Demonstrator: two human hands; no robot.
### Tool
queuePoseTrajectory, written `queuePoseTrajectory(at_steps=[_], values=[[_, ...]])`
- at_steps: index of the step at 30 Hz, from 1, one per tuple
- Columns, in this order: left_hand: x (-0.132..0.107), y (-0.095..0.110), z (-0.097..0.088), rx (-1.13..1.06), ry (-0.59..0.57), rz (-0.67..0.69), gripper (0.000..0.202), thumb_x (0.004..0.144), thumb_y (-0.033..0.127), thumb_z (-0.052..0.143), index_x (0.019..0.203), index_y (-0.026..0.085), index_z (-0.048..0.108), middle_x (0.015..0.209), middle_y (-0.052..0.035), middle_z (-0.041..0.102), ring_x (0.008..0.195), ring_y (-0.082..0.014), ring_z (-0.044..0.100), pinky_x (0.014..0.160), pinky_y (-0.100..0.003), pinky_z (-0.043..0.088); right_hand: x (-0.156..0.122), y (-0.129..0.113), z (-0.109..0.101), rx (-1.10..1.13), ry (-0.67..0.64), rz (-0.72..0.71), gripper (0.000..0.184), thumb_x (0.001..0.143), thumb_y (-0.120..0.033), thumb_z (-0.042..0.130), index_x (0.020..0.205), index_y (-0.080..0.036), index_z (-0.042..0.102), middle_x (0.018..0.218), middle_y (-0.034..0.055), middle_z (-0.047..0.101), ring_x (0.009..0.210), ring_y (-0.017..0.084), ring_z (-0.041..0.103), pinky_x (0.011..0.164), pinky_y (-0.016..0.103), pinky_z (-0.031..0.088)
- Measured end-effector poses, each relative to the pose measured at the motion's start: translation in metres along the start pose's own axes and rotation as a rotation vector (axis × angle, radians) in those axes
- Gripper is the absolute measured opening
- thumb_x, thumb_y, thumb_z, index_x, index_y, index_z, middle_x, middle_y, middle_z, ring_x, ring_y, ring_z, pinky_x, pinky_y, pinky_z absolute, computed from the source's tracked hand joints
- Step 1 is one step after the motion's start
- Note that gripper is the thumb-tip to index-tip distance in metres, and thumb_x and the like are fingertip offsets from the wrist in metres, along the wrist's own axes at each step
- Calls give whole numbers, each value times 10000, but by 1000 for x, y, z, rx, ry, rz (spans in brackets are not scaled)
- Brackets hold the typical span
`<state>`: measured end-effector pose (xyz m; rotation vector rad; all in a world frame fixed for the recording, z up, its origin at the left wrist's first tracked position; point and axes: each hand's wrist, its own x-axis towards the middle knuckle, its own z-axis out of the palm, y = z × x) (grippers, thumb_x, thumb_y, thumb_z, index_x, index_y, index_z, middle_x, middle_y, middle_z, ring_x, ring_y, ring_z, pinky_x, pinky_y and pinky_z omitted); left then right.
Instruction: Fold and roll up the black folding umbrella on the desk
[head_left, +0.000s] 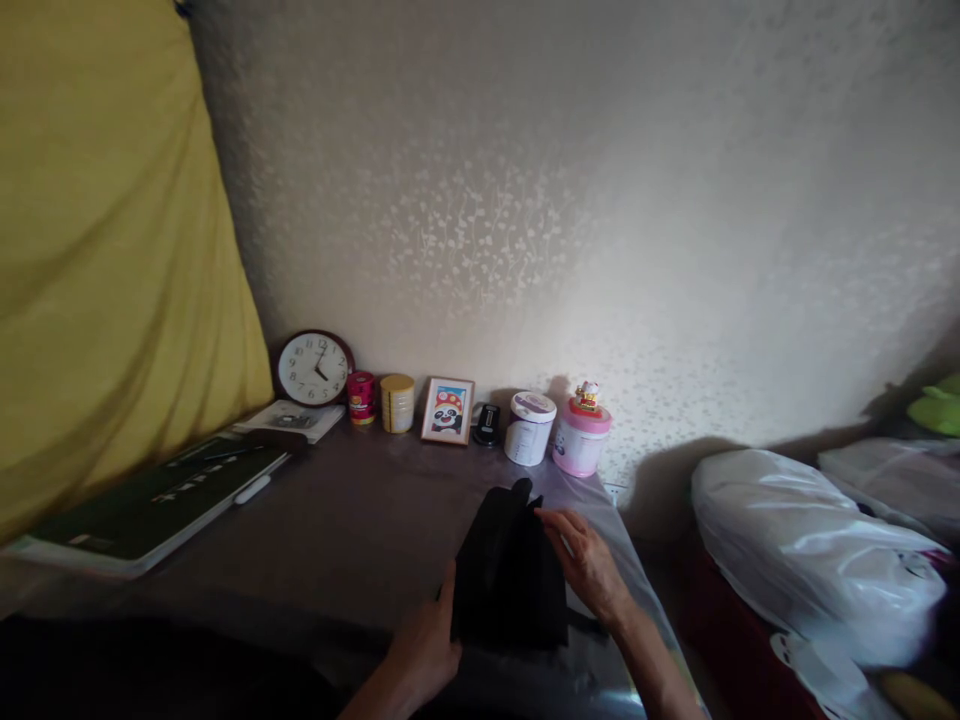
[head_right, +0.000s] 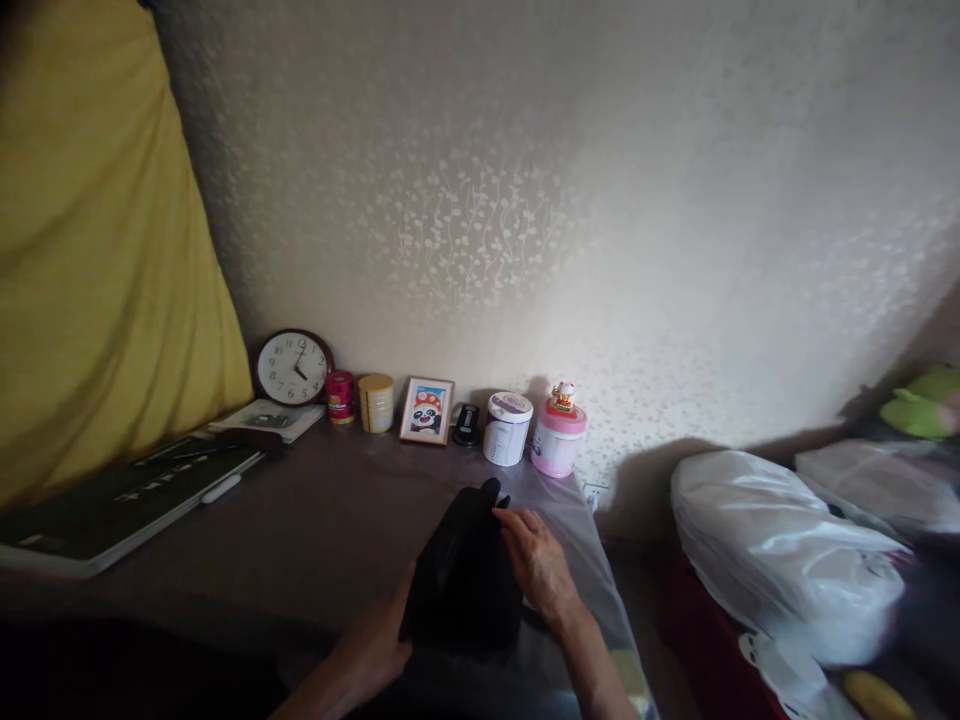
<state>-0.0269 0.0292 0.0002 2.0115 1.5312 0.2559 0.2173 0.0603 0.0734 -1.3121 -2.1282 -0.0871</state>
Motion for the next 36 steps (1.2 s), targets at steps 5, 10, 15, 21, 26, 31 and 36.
queuePoseTrajectory(at_steps=[5,10,15,21,26,31,36], values=[[-3,12,-3,175,-11,-69,842,723,83,473,1405,62,-20,997,-148,667,905,-221,633,761,-305,461,18,-16,8,-89,-194,-98,402,895,-124,328,1249,-224,492,1010,74,613,803,150,623,685,245,502],[-7,21,1,290,30,-76,826,713,57,479,1398,43,18,946,-167,681,871,-249,648,741,-342,486,32,-21,9,-218,-209,-134,267,888,-153,402,1013,-229,626,874,46,632,829,173,606,713,256,466],[-10,29,8,391,35,-91,805,692,-7,454,1392,45,59,891,-165,696,846,-265,658,746,-371,502,46,-30,10,-244,-238,-64,263,916,-189,374,1021,-248,608,905,27,645,774,128,625,631,200,431],[-18,42,13,434,12,-110,662,755,0,388,1383,78,192,904,-183,692,846,-257,664,730,-360,518,54,-46,44,-271,-282,-50,223,917,-188,391,1006,-255,585,935,10,626,772,111,617,592,180,409],[-23,48,15,427,-20,-137,599,774,15,408,1356,106,302,960,-182,682,885,-242,656,732,-316,520,46,-48,82,-309,-310,-69,174,905,-179,421,936,-234,583,921,17,620,843,129,596,633,184,426],[-25,52,16,425,-1,-160,579,784,7,377,1353,95,315,932,-191,682,879,-230,658,735,-294,512,35,-43,105,-338,-269,-57,169,898,-167,433,912,-236,587,890,14,622,844,137,583,612,185,425],[-31,44,12,338,-20,-122,696,751,96,487,1382,41,200,996,-198,661,892,-264,647,756,-334,512,32,-41,111,-297,-220,-69,186,907,-175,423,899,-232,599,840,20,631,811,148,590,600,200,426]])
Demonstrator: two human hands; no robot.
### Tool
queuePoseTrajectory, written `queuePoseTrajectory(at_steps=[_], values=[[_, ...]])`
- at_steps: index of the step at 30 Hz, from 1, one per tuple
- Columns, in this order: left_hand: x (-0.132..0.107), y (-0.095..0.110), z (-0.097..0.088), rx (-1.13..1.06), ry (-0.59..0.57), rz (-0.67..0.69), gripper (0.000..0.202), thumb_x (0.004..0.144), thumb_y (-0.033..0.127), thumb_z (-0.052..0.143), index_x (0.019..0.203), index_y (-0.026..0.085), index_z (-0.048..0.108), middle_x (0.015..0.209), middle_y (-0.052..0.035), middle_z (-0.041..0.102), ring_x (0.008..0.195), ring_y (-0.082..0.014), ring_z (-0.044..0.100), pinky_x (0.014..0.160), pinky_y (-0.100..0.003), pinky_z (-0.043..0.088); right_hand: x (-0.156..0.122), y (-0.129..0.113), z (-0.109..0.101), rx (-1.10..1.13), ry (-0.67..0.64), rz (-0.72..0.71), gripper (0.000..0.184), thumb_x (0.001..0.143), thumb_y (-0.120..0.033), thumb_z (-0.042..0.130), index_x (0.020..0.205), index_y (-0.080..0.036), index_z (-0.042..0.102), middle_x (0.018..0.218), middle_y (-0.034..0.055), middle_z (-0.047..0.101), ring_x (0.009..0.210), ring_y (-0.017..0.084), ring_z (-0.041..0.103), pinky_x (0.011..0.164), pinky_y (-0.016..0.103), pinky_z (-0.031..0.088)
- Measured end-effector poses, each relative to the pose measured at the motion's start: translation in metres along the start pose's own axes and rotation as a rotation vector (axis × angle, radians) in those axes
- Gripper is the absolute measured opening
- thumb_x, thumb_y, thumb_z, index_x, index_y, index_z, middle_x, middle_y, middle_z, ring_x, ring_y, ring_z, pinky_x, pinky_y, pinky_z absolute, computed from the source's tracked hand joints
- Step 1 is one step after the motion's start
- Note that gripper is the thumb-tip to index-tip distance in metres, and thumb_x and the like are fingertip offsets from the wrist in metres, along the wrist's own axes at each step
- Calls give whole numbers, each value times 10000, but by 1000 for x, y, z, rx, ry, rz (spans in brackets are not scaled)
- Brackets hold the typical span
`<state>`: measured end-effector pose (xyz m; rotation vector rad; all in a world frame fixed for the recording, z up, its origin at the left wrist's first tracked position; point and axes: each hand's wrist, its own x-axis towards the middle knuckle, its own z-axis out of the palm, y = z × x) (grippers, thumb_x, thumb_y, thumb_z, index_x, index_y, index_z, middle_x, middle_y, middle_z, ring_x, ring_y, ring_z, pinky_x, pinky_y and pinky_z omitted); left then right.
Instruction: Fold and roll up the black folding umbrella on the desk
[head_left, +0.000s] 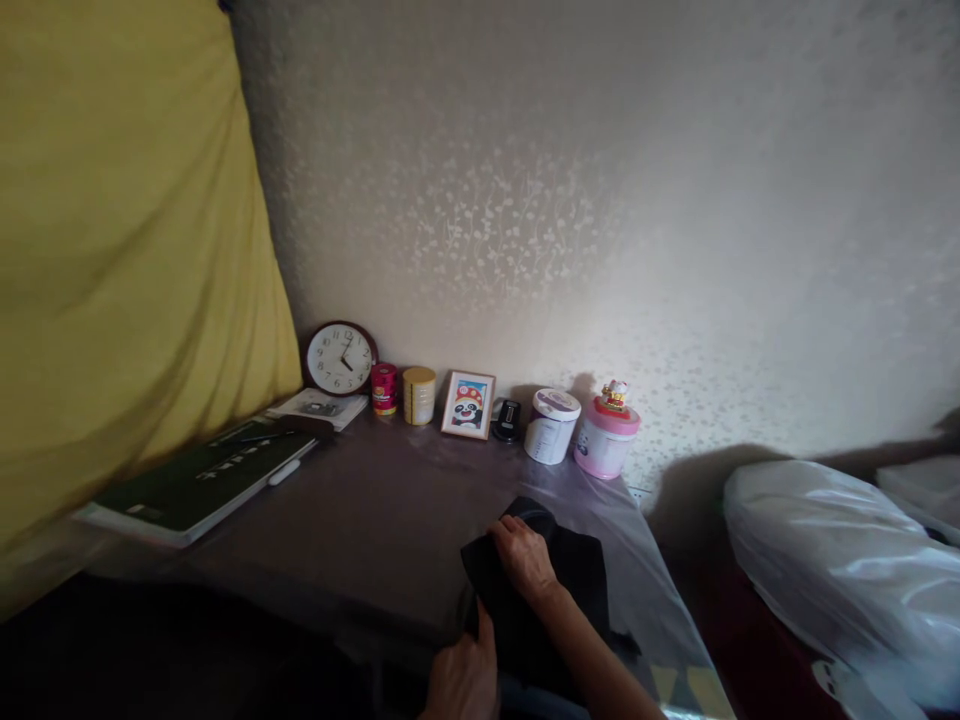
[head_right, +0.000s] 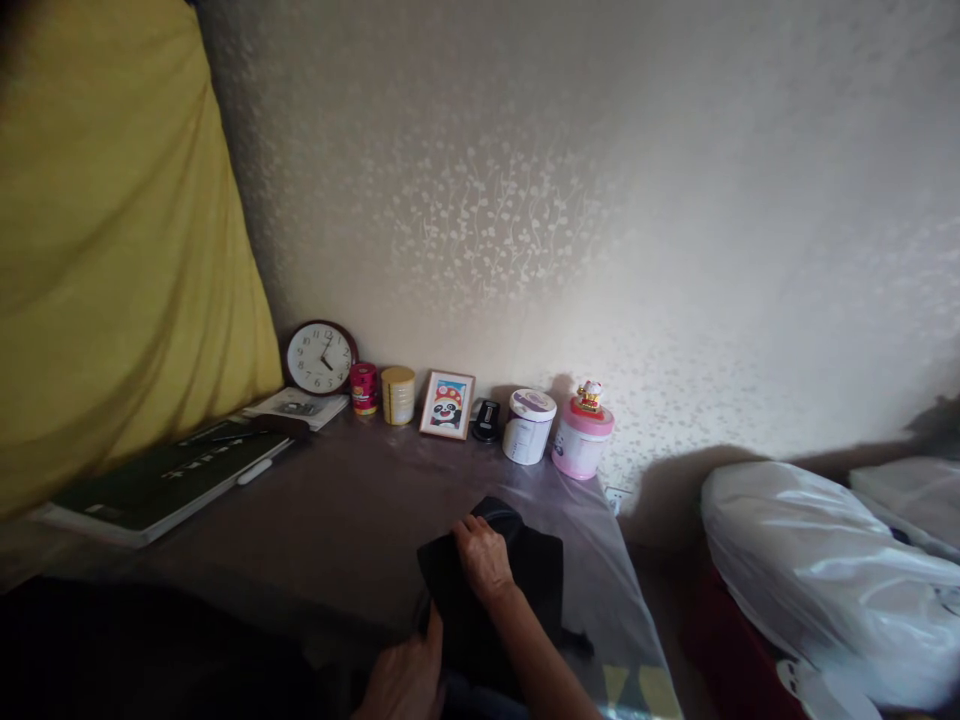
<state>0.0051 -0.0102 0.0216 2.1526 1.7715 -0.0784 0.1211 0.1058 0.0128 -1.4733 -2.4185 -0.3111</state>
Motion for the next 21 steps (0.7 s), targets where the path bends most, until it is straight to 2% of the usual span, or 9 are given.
queuePoseTrajectory(at_steps=[2,4,7,9,11,13,17,21], values=[[-3,-9,6,-50,5,40,753,748,188,532,1390,39,168,1103,-208,619,916,-284,636,776,-368,511,0,0,1,26,29,-3,195,914,-185,413,897,-231,602,827,22,635,797,149,593,605,203,428],[-4,-18,14,-62,70,60,692,774,248,510,1386,78,237,1294,-217,485,991,-295,606,813,-390,502,-1,1,3,59,53,4,198,920,-201,407,913,-231,602,822,22,640,793,147,597,620,205,432],[-3,-27,25,-23,234,125,511,824,300,453,1308,138,422,1383,-166,399,1196,-320,456,956,-432,417,-3,1,6,116,87,12,196,926,-229,404,960,-226,597,843,26,652,812,143,602,667,209,439],[1,-28,27,6,314,243,482,833,319,445,1289,161,448,1412,-138,362,1243,-313,400,1021,-446,350,-5,1,8,135,96,18,196,926,-245,407,944,-217,601,842,28,657,809,144,603,688,213,441],[7,-25,28,27,344,357,536,820,330,466,1327,174,392,1443,-118,310,1276,-304,354,1050,-448,314,-5,0,8,143,97,25,202,925,-252,410,906,-211,607,827,28,659,798,146,602,693,218,442],[15,-22,32,39,350,395,637,791,320,499,1377,179,294,1465,-112,258,1311,-304,291,1060,-453,298,-5,0,8,156,97,27,211,925,-253,409,882,-208,611,816,26,660,791,145,601,696,219,444],[27,-19,46,51,344,347,739,752,205,490,1413,172,159,1484,-127,178,1341,-293,215,1068,-450,278,-7,1,4,216,120,28,215,923,-241,414,873,-194,617,820,30,662,786,145,603,707,229,455],[34,-19,57,86,363,342,734,729,100,438,1409,165,170,1472,-137,212,1331,-290,241,1056,-447,303,-21,4,-3,362,115,-82,235,931,-254,393,887,-199,617,852,24,669,813,136,596,766,248,464]])
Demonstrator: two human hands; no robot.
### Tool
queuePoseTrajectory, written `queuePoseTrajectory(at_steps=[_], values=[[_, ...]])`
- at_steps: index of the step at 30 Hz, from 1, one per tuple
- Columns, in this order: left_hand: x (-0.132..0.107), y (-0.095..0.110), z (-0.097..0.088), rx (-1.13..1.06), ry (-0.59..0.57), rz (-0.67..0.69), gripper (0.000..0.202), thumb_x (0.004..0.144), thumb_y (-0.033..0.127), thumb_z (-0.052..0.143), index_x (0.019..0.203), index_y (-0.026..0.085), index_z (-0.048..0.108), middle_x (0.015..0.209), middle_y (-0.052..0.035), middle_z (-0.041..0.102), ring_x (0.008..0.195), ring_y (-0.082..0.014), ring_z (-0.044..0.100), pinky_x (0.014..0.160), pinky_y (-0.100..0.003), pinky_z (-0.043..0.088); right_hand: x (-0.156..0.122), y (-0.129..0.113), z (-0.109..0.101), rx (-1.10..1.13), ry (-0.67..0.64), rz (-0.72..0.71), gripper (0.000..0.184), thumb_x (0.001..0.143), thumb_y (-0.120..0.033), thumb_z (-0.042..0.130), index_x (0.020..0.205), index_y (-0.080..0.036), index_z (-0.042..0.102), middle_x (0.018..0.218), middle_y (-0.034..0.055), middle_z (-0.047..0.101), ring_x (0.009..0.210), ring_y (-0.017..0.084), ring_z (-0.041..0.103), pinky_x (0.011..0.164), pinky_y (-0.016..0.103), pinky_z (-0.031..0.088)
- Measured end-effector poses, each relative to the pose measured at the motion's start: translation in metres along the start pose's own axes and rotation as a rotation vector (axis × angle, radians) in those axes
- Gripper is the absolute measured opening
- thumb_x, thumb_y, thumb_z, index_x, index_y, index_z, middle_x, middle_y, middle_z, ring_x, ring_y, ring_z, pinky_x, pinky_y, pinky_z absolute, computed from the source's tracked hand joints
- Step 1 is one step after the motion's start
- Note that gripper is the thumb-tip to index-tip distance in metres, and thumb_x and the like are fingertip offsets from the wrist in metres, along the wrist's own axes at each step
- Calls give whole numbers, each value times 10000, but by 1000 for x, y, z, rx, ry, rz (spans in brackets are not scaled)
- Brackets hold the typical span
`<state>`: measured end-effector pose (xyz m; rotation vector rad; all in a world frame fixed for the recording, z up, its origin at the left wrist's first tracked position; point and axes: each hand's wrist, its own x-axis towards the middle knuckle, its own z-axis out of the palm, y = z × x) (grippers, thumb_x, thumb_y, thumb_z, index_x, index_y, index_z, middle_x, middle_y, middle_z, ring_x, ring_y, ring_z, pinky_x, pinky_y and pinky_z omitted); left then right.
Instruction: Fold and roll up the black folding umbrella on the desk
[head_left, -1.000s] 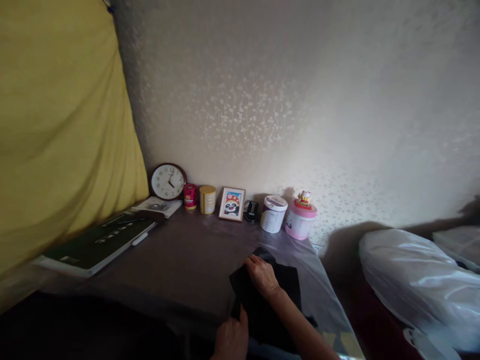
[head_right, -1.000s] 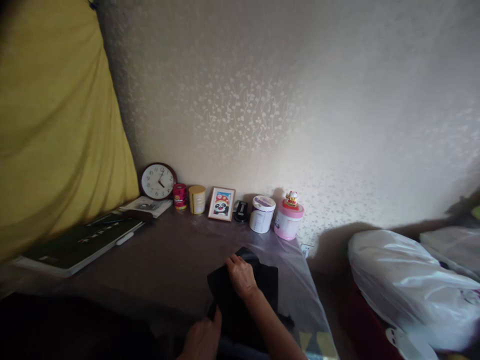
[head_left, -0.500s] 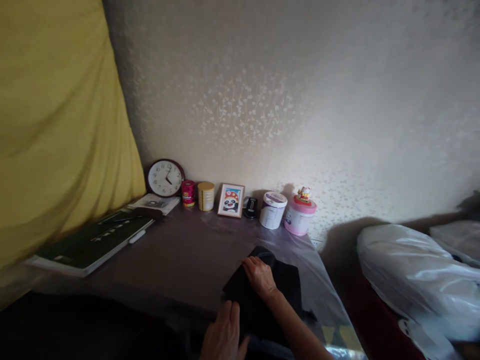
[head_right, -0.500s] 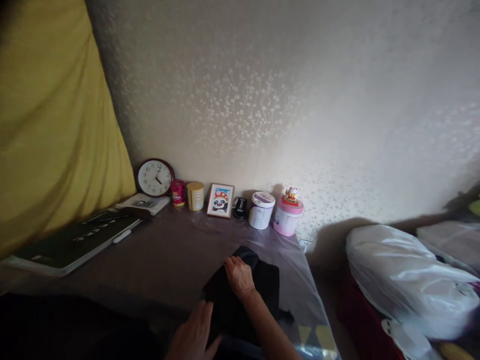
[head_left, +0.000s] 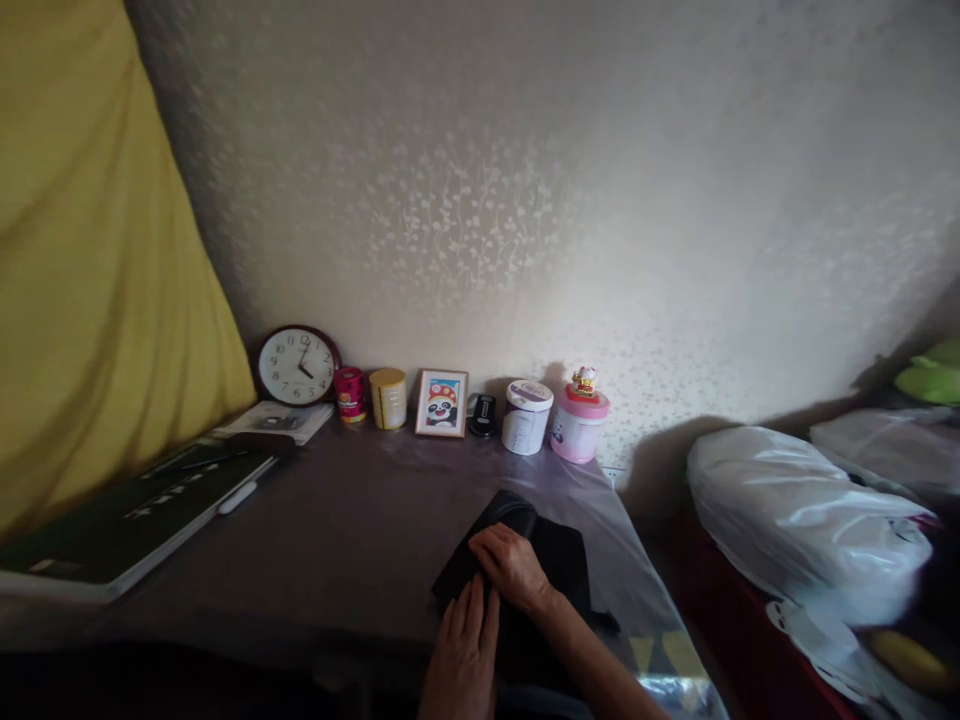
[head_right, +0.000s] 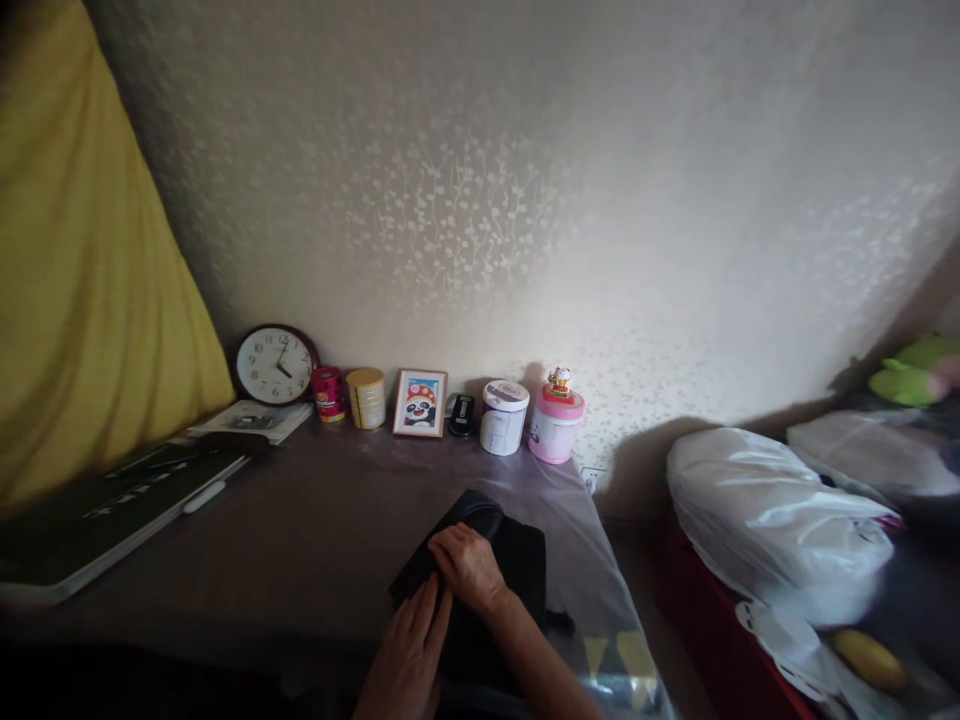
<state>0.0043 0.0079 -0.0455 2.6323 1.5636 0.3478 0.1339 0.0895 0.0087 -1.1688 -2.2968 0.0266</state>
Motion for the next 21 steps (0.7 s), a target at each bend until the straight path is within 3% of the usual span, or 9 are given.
queuePoseTrajectory(at_steps=[4,8,16,21], values=[[4,2,11,68,89,4,658,742,58,407,1381,151,275,1426,-156,327,1277,-296,355,1017,-436,372,-18,-1,-6,93,-2,-85,256,941,-245,365,938,-206,619,919,22,682,953,138,584,904,300,435],[7,10,23,133,203,-46,614,762,25,399,1354,182,344,1382,-142,406,1225,-294,429,987,-439,412,-20,9,-5,39,-13,-112,264,937,-234,374,999,-202,628,991,34,685,1081,149,551,1017,373,359],[6,19,26,156,225,-139,561,804,37,386,1325,245,394,1330,-116,481,1207,-284,456,982,-439,425,11,51,-7,-83,-71,-52,286,936,-235,369,1045,-208,633,1066,45,665,1089,169,542,1023,414,337],[5,21,18,144,194,-161,564,809,28,362,1327,249,391,1328,-124,481,1211,-288,451,978,-444,422,28,77,-7,-153,-110,33,335,947,-213,318,989,-189,650,1032,47,671,1001,154,580,911,325,438]])
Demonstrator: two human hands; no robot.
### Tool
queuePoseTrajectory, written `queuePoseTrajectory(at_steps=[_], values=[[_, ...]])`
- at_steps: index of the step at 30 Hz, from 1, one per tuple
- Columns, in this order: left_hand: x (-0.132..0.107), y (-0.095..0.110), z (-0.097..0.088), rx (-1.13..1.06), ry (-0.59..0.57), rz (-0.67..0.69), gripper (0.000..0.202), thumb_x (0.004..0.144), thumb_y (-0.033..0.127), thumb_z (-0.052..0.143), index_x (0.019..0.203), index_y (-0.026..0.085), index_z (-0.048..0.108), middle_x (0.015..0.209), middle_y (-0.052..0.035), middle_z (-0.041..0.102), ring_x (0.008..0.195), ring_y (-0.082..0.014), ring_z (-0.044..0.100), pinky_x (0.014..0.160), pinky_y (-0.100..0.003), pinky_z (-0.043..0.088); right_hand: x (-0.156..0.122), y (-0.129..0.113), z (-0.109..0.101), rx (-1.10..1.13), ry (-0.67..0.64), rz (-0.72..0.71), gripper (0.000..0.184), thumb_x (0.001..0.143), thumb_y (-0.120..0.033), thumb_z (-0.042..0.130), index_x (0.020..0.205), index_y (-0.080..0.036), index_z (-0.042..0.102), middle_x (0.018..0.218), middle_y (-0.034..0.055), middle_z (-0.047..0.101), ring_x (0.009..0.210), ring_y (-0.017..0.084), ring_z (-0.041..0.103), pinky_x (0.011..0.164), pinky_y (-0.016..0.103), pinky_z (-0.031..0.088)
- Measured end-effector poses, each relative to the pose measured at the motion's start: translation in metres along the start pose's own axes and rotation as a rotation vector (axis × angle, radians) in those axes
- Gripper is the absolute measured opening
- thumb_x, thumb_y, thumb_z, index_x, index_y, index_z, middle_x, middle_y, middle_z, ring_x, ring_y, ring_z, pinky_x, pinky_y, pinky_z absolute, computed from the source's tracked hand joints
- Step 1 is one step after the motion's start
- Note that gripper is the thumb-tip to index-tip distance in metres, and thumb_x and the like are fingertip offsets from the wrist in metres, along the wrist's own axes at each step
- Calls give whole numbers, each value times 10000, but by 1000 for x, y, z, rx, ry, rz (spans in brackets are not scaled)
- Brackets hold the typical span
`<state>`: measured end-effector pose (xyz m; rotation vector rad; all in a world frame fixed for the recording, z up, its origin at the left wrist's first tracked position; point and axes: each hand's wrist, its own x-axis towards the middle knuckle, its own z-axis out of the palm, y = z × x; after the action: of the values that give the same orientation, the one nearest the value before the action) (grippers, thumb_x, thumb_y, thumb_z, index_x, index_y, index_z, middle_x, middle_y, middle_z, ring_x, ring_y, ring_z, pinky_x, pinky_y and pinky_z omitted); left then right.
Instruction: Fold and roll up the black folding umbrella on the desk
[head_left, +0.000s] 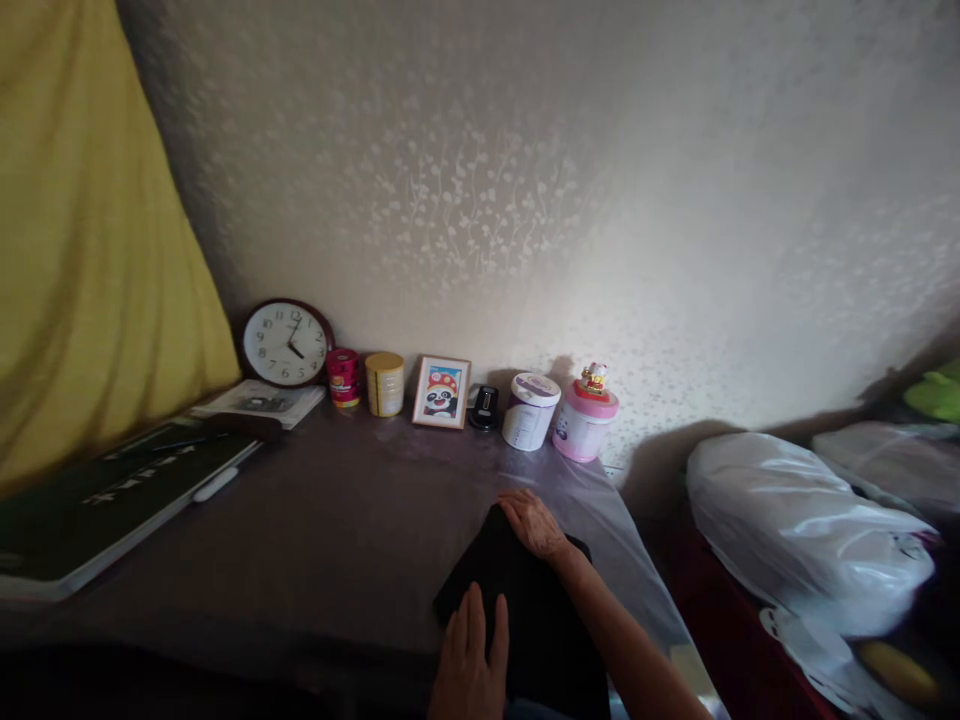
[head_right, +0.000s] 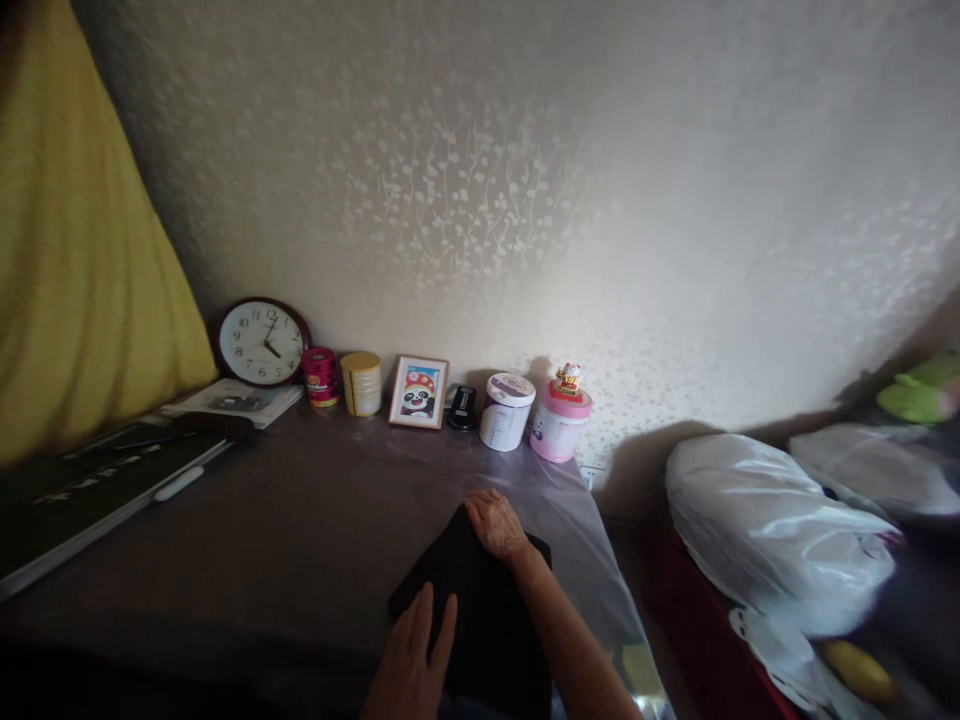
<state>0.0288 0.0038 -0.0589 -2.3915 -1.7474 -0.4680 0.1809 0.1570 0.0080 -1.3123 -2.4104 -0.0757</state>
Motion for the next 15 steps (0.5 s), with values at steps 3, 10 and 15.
queuePoseTrajectory(at_steps=[3,10,15], values=[[-1,1,1,13,-4,-2,557,814,34,354,1328,247,391,1316,-122,494,1201,-281,463,969,-444,428,2,-1,-5,-21,79,93,313,941,-223,338,999,-170,641,1032,72,665,1001,172,580,901,342,444],[-1,-4,0,-65,-75,5,630,787,45,395,1372,256,297,1364,-138,433,1232,-310,419,978,-474,398,-28,-45,-16,212,98,-50,253,926,-276,404,972,-219,646,959,40,686,1085,181,542,984,392,377],[4,-8,-17,-185,-339,-1,743,738,55,442,1405,218,159,1437,-194,287,1291,-343,314,1002,-463,346,-25,-30,3,132,155,73,291,928,-244,370,986,-207,653,1066,64,660,1117,202,527,992,448,358]])
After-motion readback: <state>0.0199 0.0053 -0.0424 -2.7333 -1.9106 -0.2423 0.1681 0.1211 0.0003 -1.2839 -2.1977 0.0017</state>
